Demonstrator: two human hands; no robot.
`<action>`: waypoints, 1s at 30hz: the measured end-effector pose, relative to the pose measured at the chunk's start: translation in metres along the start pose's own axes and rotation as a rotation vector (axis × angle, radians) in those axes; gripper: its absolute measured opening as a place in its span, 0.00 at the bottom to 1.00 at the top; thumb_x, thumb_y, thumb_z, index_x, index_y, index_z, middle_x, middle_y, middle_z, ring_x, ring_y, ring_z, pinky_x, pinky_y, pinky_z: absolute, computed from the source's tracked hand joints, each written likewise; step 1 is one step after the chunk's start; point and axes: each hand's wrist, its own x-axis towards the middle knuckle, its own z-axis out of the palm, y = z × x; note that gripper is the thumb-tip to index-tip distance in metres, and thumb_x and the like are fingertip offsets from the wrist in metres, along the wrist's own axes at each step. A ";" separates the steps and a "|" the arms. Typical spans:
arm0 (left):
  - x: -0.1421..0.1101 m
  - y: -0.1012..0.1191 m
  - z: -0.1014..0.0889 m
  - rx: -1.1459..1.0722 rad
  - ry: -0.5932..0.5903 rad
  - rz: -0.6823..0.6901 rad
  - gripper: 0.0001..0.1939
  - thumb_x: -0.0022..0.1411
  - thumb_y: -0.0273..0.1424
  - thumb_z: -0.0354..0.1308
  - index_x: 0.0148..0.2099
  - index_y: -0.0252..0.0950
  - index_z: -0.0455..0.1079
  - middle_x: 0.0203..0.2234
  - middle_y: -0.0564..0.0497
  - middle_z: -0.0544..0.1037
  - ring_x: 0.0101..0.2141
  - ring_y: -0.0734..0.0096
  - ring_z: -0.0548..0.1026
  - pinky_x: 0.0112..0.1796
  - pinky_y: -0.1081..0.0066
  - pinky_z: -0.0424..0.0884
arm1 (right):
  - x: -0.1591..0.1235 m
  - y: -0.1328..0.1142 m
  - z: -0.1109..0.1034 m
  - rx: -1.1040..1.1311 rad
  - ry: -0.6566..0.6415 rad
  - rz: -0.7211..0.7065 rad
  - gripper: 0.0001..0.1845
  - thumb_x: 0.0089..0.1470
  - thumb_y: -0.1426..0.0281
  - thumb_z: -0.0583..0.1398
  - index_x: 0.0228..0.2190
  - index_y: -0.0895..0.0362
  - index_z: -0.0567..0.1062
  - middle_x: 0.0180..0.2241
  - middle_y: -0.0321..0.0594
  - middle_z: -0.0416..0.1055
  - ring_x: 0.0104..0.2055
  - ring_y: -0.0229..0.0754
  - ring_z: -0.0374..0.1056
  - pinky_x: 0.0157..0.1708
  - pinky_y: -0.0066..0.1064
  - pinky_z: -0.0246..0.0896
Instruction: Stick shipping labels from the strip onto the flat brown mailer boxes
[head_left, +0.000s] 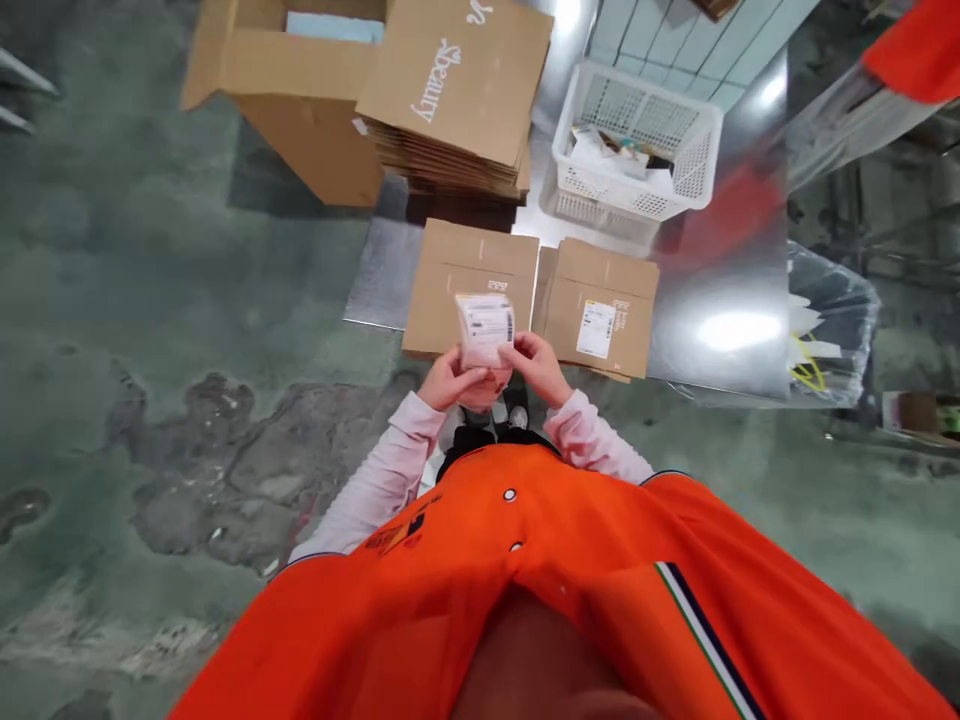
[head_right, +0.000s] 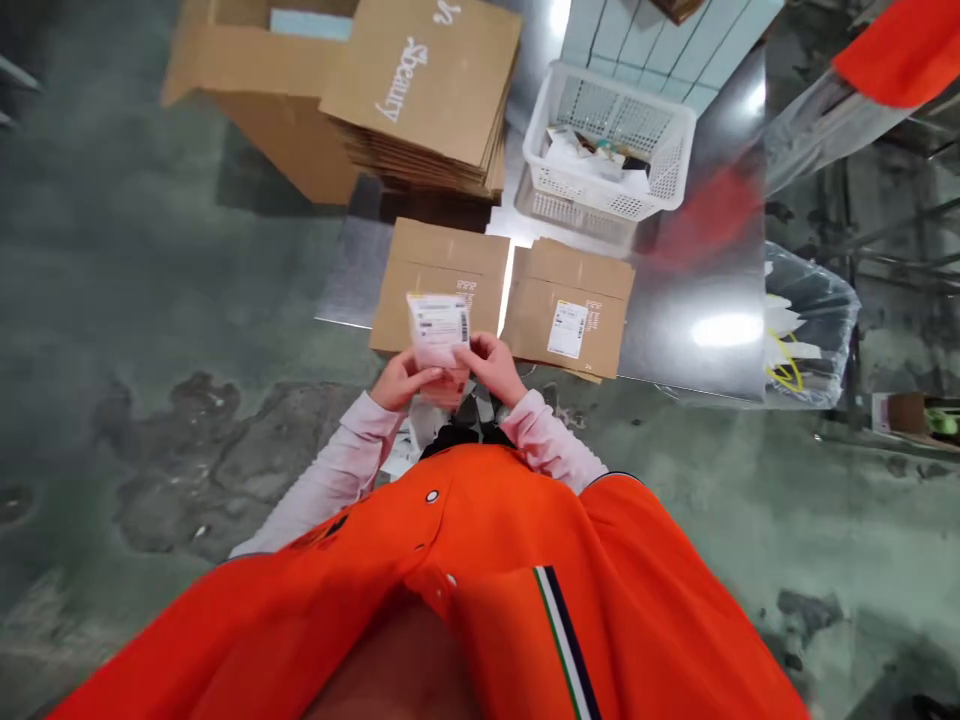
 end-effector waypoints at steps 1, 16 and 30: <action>0.001 -0.001 -0.003 0.007 0.048 -0.002 0.33 0.38 0.47 0.73 0.43 0.31 0.76 0.40 0.41 0.81 0.41 0.55 0.78 0.45 0.60 0.73 | -0.001 0.003 0.016 0.006 0.028 -0.004 0.28 0.45 0.44 0.63 0.33 0.56 0.72 0.31 0.38 0.74 0.35 0.40 0.70 0.39 0.34 0.69; 0.010 -0.027 -0.013 0.043 0.484 0.097 0.19 0.49 0.44 0.66 0.22 0.34 0.68 0.17 0.53 0.71 0.24 0.73 0.69 0.30 0.72 0.67 | 0.046 -0.034 0.039 -0.526 0.002 -0.180 0.10 0.52 0.64 0.65 0.32 0.58 0.83 0.31 0.40 0.80 0.34 0.44 0.75 0.36 0.32 0.67; -0.041 -0.081 -0.050 -0.111 0.192 -0.422 0.24 0.53 0.44 0.69 0.45 0.32 0.75 0.41 0.43 0.80 0.45 0.56 0.77 0.47 0.56 0.73 | 0.193 0.022 0.023 -1.147 0.312 -0.087 0.36 0.54 0.61 0.63 0.60 0.62 0.65 0.64 0.58 0.54 0.65 0.59 0.52 0.62 0.57 0.48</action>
